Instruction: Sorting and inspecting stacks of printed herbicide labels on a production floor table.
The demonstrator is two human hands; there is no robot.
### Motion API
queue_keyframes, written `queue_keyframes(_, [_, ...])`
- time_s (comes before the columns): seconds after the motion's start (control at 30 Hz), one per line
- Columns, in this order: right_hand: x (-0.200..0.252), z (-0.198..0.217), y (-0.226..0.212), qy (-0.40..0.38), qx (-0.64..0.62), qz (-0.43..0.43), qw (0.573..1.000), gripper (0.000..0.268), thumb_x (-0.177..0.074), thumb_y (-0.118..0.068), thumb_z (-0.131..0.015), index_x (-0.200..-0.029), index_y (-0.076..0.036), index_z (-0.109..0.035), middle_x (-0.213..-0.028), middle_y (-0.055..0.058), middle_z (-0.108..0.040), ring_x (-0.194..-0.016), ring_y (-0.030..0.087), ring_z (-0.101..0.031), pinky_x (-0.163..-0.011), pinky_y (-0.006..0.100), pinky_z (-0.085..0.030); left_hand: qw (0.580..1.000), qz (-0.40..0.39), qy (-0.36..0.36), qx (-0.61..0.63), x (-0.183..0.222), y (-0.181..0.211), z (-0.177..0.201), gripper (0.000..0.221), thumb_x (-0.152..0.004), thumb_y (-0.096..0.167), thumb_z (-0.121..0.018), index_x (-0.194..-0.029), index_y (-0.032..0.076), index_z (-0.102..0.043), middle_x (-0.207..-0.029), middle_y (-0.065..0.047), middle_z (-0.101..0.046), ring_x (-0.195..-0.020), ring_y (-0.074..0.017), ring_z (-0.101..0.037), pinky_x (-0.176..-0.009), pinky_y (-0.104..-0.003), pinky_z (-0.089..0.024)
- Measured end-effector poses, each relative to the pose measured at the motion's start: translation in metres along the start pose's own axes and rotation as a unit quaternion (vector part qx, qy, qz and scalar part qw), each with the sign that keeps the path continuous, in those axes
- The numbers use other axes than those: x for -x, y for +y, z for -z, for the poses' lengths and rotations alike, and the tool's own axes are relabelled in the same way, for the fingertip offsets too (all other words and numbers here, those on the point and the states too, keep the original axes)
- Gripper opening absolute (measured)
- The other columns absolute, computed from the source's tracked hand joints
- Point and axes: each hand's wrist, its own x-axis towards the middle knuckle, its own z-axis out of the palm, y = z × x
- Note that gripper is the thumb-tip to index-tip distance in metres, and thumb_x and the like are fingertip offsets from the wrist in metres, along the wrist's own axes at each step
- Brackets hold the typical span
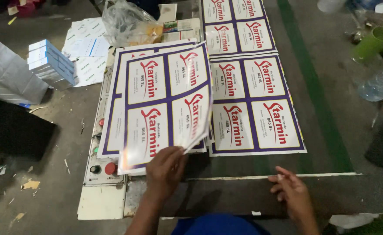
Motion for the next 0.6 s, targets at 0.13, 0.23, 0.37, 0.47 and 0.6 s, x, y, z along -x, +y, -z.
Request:
queue_keyframes(0.13, [-0.004, -0.053, 0.001, -0.155, 0.033, 0.113, 0.981, 0.044, -0.096, -0.022, -0.061, -0.137, -0.006, -0.062, -0.106, 0.015, -0.080, -0.071, 0.018, -0.068, -0.054, 0.030, -0.049, 0.989, -0.085, -0.110, 0.041, 0.011, 0.029, -0.023, 0.020, -0.084, 0.007, -0.075, -0.104, 0.003, -0.071, -0.107, -0.013, -0.072, -0.097, -0.0321, -0.071, -0.081, -0.042, -0.058])
queue_keyframes(0.23, [0.009, -0.088, -0.025, -0.276, -0.012, 0.142, 0.950, 0.039, -0.095, -0.023, -0.062, -0.129, -0.004, -0.064, -0.107, 0.013, -0.080, -0.072, 0.016, -0.070, -0.053, 0.028, -0.050, 0.978, -0.122, -0.169, 0.029, 0.024, 0.035, -0.038, 0.026, -0.081, 0.012, -0.074, -0.105, 0.002, -0.070, -0.108, -0.013, -0.072, -0.103, -0.0336, -0.070, -0.085, -0.045, -0.055])
queue_keyframes(0.37, [0.016, -0.112, -0.040, -0.272, -0.123, 0.054, 0.953, 0.027, -0.097, -0.021, -0.063, -0.117, -0.004, -0.063, -0.090, 0.013, -0.073, -0.067, 0.020, -0.071, -0.047, 0.030, -0.048, 0.968, -0.185, -0.168, 0.029, 0.023, 0.041, -0.031, 0.029, -0.085, 0.019, -0.078, -0.107, 0.003, -0.069, -0.113, -0.013, -0.070, -0.107, -0.0325, -0.070, -0.097, -0.048, -0.051])
queue_keyframes(0.47, [0.012, -0.101, -0.036, -0.225, -0.126, 0.090, 0.962, 0.024, -0.096, -0.018, -0.064, -0.116, -0.004, -0.064, -0.087, 0.012, -0.073, -0.063, 0.020, -0.069, -0.046, 0.030, -0.046, 0.989, -0.129, -0.071, 0.026, 0.015, 0.024, -0.001, 0.034, -0.081, 0.019, -0.084, -0.106, 0.002, -0.068, -0.115, -0.015, -0.070, -0.105, -0.0313, -0.071, -0.098, -0.049, -0.052])
queue_keyframes(0.6, [0.003, -0.057, -0.017, -0.161, -0.094, 0.100, 0.977, 0.022, -0.097, -0.014, -0.065, -0.113, 0.000, -0.066, -0.086, 0.015, -0.074, -0.062, 0.021, -0.069, -0.046, 0.034, -0.047, 0.991, -0.035, 0.096, -0.092, 0.034, -0.101, 0.045, 0.018, -0.085, 0.003, -0.075, -0.102, 0.001, -0.068, -0.108, -0.015, -0.073, -0.102, -0.0324, -0.071, -0.092, -0.044, -0.057])
